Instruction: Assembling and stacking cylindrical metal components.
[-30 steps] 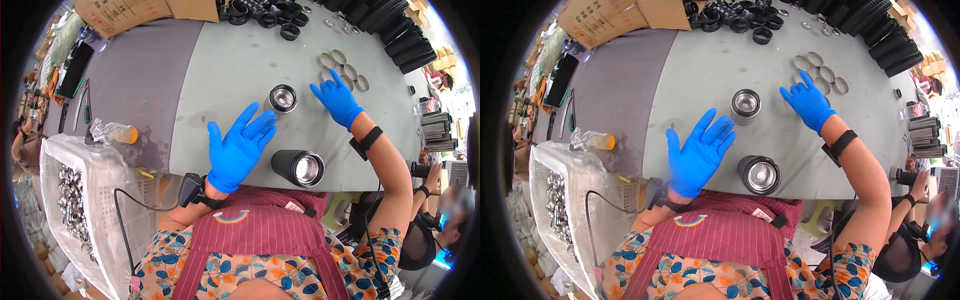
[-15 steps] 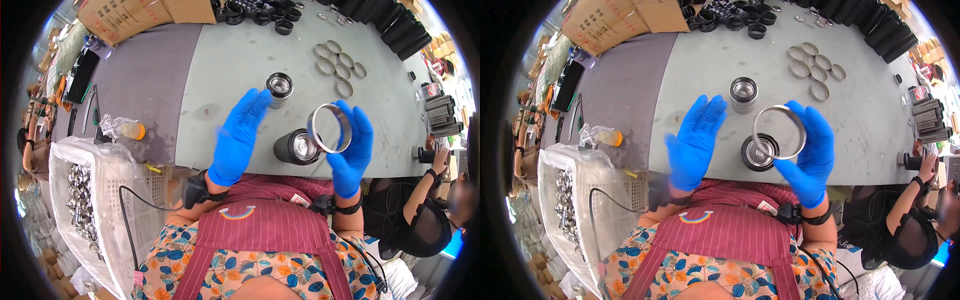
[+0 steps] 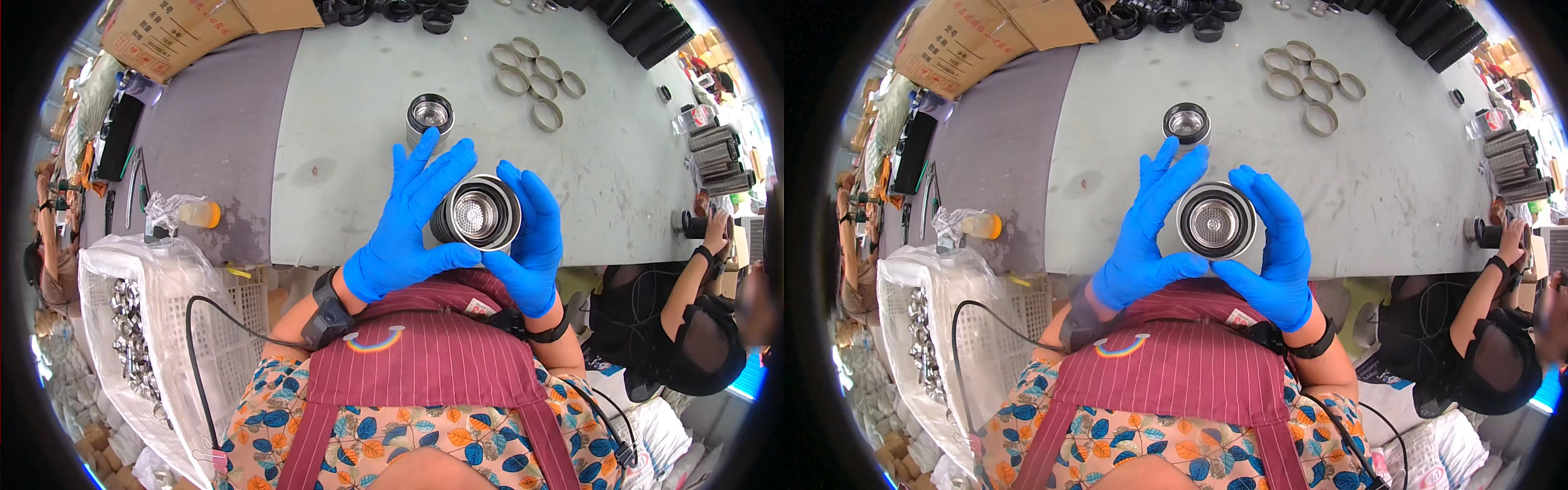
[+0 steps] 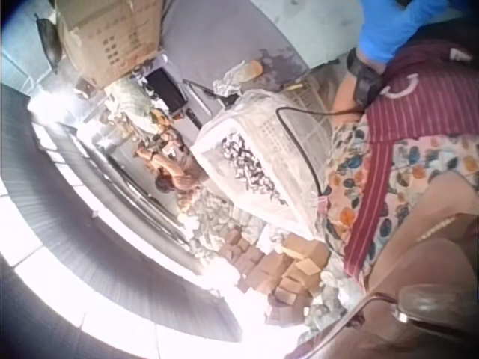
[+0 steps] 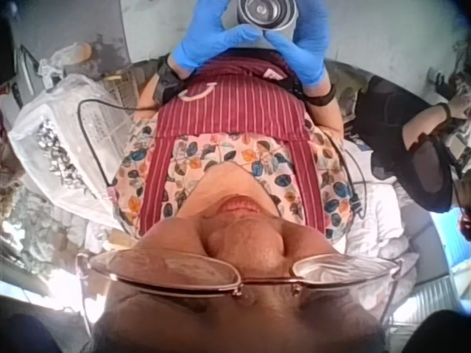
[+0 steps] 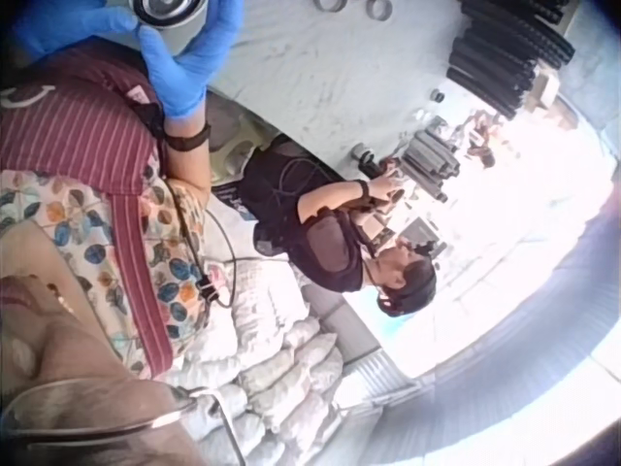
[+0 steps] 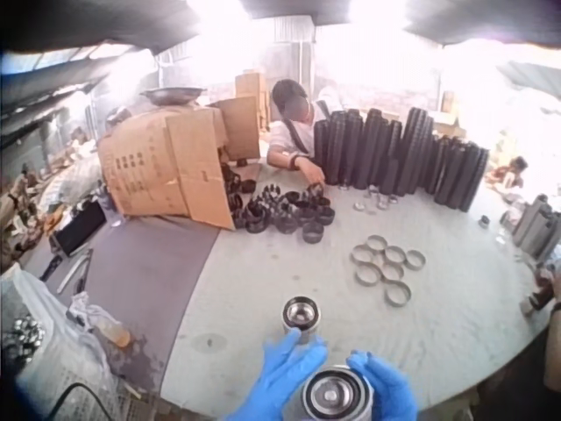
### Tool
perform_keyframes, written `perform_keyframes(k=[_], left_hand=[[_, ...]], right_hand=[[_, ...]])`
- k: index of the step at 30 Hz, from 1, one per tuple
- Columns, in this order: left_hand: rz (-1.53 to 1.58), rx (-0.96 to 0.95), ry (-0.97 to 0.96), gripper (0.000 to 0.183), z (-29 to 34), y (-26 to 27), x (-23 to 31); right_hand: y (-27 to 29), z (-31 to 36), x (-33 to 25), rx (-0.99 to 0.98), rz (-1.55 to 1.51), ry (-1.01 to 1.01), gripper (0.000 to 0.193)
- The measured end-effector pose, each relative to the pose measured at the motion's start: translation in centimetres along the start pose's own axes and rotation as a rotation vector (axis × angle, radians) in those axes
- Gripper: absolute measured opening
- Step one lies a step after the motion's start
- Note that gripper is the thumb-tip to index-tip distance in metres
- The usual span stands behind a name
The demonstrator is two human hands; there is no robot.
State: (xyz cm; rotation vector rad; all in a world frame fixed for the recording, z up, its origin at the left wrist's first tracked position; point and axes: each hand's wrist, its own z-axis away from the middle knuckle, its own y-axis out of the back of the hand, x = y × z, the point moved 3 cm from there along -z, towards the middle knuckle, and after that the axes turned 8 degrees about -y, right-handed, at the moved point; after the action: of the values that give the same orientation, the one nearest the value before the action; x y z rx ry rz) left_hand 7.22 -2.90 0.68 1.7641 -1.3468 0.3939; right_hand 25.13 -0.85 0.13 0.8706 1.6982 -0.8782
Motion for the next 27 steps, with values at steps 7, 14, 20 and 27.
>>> perform_keyframes(k=[7,14,20,27], left_hand=[[0.030,0.012,0.011,0.087,0.1,-0.3,-0.5],[0.064,0.001,0.025,0.087,0.5,-0.5,-0.8],[0.100,0.014,0.034,0.085,0.8,-0.7,-1.2],[0.113,0.015,0.037,0.084,0.9,-1.0,-1.1]], right_hand=[[0.1,-0.2,0.3,0.002,0.085,0.000,0.086],[0.1,-0.3,0.5,-0.017,0.131,0.013,0.084],[0.2,-0.3,0.8,-0.033,0.176,0.019,0.083],[0.3,-0.1,0.8,-0.029,0.157,0.009,0.083]])
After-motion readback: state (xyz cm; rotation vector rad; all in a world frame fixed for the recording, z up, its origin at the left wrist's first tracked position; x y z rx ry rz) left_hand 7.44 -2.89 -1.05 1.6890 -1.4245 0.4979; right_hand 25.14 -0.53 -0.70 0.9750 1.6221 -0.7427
